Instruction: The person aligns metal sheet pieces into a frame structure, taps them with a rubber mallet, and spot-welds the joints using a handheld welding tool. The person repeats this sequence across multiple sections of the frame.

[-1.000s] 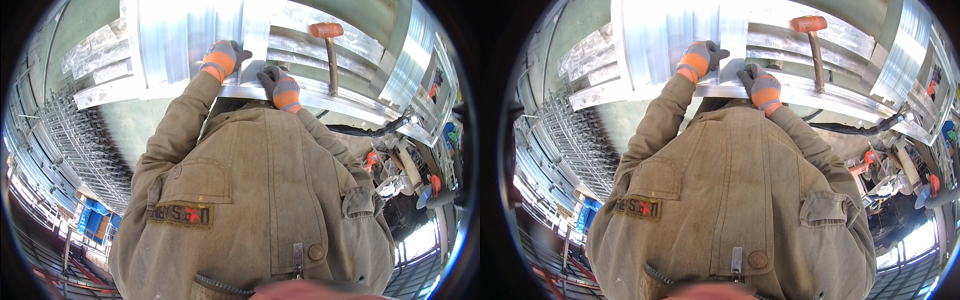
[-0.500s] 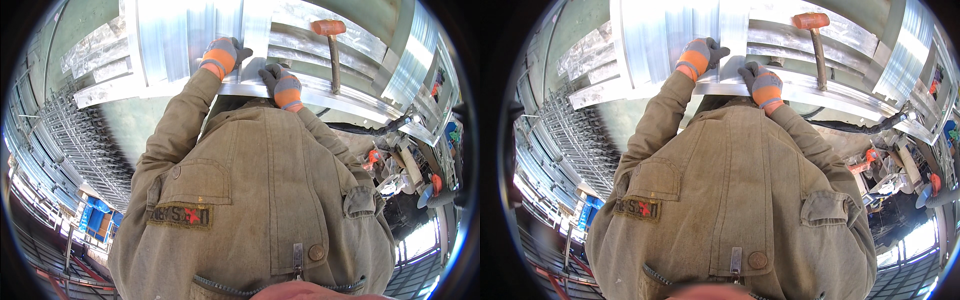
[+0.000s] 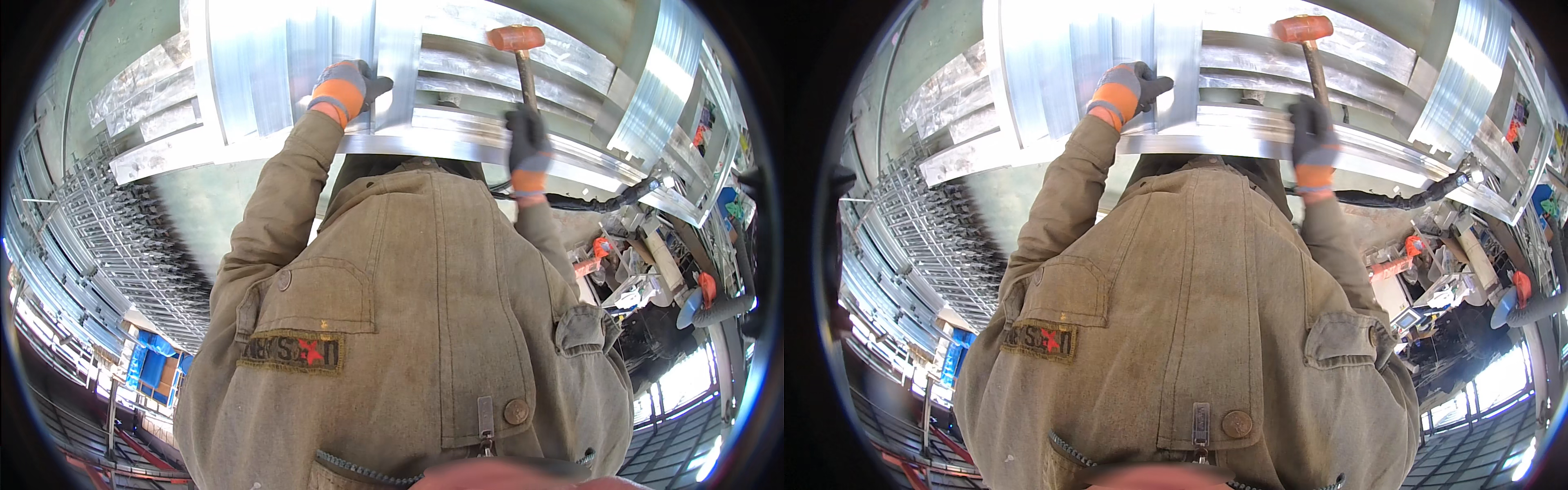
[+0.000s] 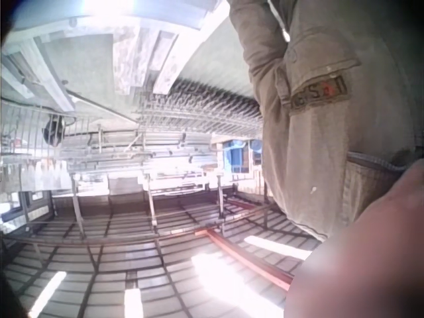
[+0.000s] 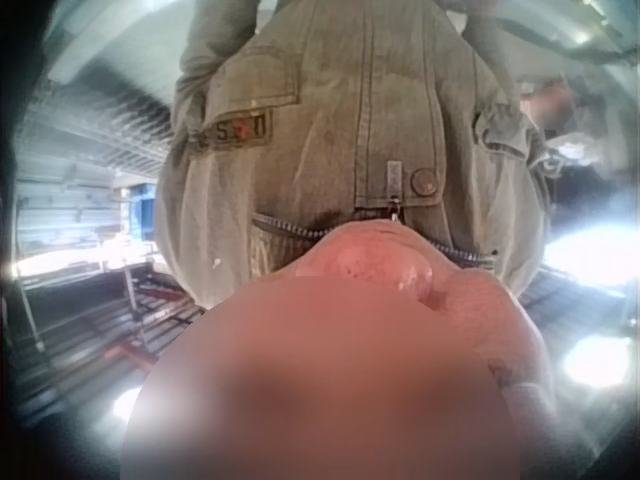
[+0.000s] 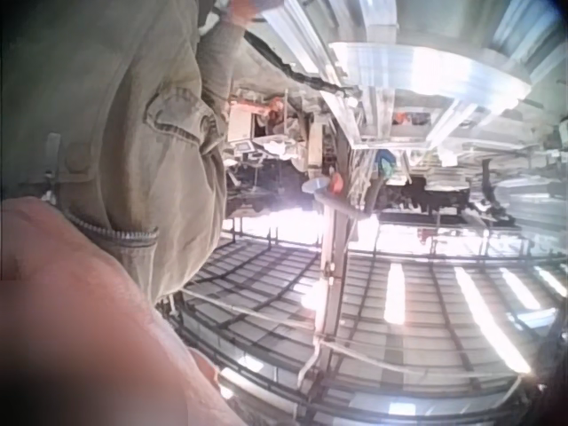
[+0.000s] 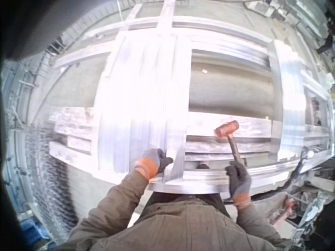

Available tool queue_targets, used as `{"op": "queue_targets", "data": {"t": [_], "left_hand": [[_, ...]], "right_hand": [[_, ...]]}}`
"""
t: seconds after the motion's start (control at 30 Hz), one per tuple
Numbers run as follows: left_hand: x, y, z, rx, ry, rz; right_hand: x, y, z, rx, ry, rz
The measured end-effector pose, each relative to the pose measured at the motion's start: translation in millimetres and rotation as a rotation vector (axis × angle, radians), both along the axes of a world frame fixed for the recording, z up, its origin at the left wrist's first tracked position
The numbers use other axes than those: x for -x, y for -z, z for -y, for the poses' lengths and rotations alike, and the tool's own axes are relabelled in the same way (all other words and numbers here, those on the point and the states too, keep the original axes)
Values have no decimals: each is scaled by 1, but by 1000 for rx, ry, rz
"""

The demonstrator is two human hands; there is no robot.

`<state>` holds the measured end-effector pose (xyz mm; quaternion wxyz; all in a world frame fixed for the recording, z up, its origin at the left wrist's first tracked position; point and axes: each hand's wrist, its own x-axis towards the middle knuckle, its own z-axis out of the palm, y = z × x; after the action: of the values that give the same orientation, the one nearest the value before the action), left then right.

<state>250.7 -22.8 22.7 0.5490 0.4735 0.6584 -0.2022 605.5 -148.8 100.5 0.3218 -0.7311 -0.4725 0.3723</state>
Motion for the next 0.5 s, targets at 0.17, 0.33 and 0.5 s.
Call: {"op": "queue_targets", "data": {"t": [0.17, 0.33, 0.5], "left_hand": [[1, 2, 4, -22, -82, 13], [2, -5, 10, -41, -135, 2], [2, -12, 15, -54, -164, 16]], "right_hand": [[-214, -45, 26, -256, 338, 351], [-410, -30, 75, -28, 643, 668], [-495, 33, 115, 144, 716, 543]]}}
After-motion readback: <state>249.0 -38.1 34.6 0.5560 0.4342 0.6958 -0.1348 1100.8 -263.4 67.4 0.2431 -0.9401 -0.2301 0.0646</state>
